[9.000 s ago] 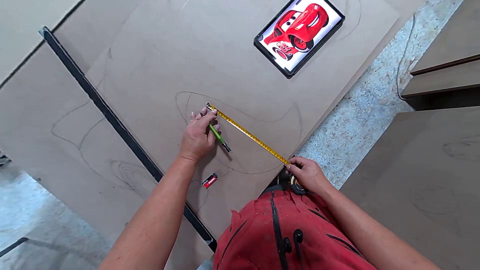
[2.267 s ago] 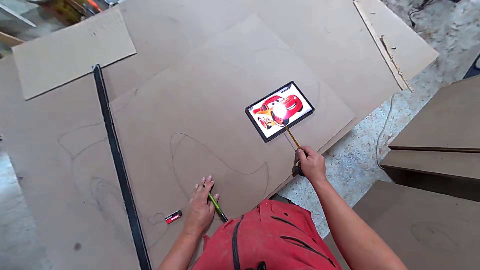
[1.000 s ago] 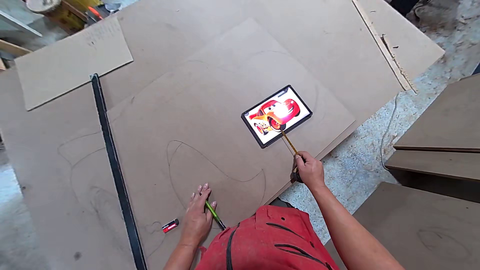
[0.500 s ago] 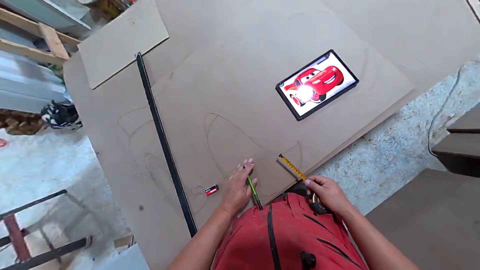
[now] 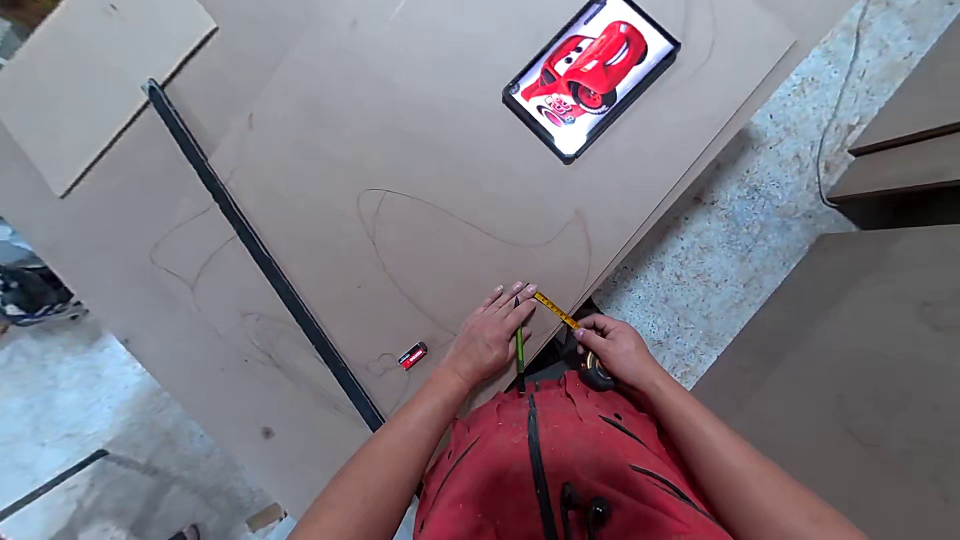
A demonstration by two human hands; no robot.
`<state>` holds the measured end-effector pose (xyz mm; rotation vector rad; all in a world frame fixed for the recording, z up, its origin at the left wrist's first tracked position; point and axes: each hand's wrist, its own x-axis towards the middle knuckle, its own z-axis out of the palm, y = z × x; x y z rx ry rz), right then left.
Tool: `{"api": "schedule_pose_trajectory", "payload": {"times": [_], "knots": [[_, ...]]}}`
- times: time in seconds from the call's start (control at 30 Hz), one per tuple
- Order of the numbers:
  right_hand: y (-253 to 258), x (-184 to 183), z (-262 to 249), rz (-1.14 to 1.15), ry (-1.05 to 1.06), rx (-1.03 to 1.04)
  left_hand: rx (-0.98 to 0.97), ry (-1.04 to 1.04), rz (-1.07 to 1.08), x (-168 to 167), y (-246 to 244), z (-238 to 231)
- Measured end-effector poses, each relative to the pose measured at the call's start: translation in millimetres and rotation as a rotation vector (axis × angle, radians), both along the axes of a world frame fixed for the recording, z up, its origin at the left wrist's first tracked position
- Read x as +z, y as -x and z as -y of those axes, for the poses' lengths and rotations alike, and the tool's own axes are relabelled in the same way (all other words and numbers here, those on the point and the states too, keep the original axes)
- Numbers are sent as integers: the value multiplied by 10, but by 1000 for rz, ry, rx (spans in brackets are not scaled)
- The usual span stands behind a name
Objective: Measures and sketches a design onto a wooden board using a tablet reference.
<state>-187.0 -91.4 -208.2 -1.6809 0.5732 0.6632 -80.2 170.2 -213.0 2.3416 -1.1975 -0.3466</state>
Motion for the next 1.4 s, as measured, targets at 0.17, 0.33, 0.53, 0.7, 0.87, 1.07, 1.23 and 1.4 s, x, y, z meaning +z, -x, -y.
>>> {"api": "schedule_pose_trajectory", "payload": {"times": [0.17,0.33,0.53,0.7,0.87,1.07,1.23,1.4], "knots": [[-138,0,-89,46,54,-41,40,16,-9,13,39,32],[-179,51,-126,21,106,-52,60,12,-21,32,47,39],[-150,22,-168,27,100,-86,91,41,-98,36,31,34],[-159,-12,-180,16,125,-104,517,299,-444,268,-31,117],[-132,11,-240,15,139,-104,773,211,-574,241,-226,213],[-122,44,-284,-6,145,-112,825,83,-633,304,-315,407],[-134,64,-275,-23,126,-120,790,-88,-510,337,-356,534],[-168,84,-212,-32,139,-132,734,-141,-444,351,-414,700]]}}
